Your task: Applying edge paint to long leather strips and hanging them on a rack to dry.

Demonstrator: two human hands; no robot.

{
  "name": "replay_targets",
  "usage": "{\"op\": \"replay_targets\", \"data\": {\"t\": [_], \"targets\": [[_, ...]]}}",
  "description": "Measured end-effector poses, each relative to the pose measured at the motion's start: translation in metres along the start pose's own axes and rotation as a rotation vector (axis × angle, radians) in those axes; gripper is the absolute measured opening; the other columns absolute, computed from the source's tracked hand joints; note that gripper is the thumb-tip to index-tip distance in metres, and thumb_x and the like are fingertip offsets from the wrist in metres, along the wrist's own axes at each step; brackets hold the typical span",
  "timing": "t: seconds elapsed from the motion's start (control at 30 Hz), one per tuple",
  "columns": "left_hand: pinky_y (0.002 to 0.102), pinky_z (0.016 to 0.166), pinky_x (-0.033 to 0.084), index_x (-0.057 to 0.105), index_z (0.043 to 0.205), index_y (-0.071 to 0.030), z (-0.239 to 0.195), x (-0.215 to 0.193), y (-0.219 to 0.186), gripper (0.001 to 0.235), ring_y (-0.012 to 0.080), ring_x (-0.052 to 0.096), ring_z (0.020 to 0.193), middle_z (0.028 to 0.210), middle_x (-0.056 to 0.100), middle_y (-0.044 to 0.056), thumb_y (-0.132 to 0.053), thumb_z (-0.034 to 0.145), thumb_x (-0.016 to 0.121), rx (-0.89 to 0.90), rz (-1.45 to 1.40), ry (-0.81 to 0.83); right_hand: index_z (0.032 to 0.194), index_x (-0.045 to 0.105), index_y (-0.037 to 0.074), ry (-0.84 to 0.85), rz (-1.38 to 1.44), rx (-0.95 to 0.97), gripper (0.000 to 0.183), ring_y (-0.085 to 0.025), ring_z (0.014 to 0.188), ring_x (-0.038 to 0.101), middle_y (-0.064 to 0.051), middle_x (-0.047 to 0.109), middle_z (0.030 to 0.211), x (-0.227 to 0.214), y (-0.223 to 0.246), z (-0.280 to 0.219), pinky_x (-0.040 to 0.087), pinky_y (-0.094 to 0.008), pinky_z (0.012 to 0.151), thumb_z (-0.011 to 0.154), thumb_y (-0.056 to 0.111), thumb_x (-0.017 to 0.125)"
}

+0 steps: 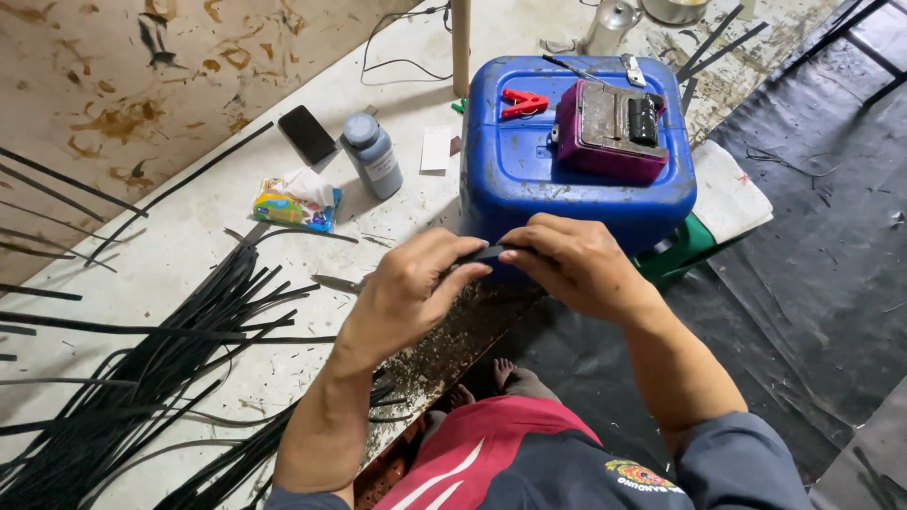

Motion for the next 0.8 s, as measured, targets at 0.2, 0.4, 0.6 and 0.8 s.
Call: {"op": "replay_targets", "data": {"t": [0.2,0.4,0.6,0.8], "targets": [[0.028,0.058,0.057,0.075,0.111,-0.003,-0.024,-0.042,0.029,0.016,0.0181,0.070,0.068,0.083,0.072,0.009,-0.009,0.099,0.066,-0.124,-0.012,-0.085,0.107,0.073,0.004,0.000,-0.072,0.075,0.012,-0.029,0.063,0.064,-0.010,0.065,0.079,-0.047,-0.014,-0.018,0.054,-0.035,0.060,0.100,0.012,0.067],[0.037,0.061,0.057,0.071,0.118,0.000,0.031,-0.012,-0.009,0.029,0.0279,0.070,0.071,0.090,0.073,0.019,-0.013,0.093,0.074,-0.035,-0.127,0.025,0.105,0.073,0.004,-0.019,-0.054,0.003,0.011,-0.033,0.063,0.065,-0.012,0.065,0.078,-0.036,-0.005,0.000,0.054,-0.038,0.056,0.098,0.012,0.071],[0.036,0.062,0.054,0.076,0.106,-0.007,0.037,-0.044,0.016,0.013,0.0275,0.070,0.069,0.080,0.068,0.011,-0.014,0.098,0.068,-0.015,0.126,0.020,0.107,0.072,0.004,0.008,-0.155,0.027,0.013,-0.034,0.061,0.064,-0.012,0.064,0.080,-0.092,-0.021,-0.012,0.054,-0.038,0.055,0.100,0.012,0.066],[0.040,0.064,0.058,0.074,0.114,-0.003,0.097,-0.011,-0.017,0.025,0.0311,0.070,0.065,0.082,0.074,0.016,-0.016,0.093,0.072,-0.007,0.035,0.102,0.103,0.073,0.004,0.002,-0.194,-0.070,0.009,-0.032,0.061,0.066,-0.010,0.064,0.077,-0.107,-0.025,0.016,0.055,-0.038,0.056,0.097,0.010,0.070]]}}
Point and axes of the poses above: each hand's wrist, its own z-axis towards the middle knuckle, its own x-axis out of the palm, y = z × x, the point moved 4 cm from there along z, towards the middle knuckle
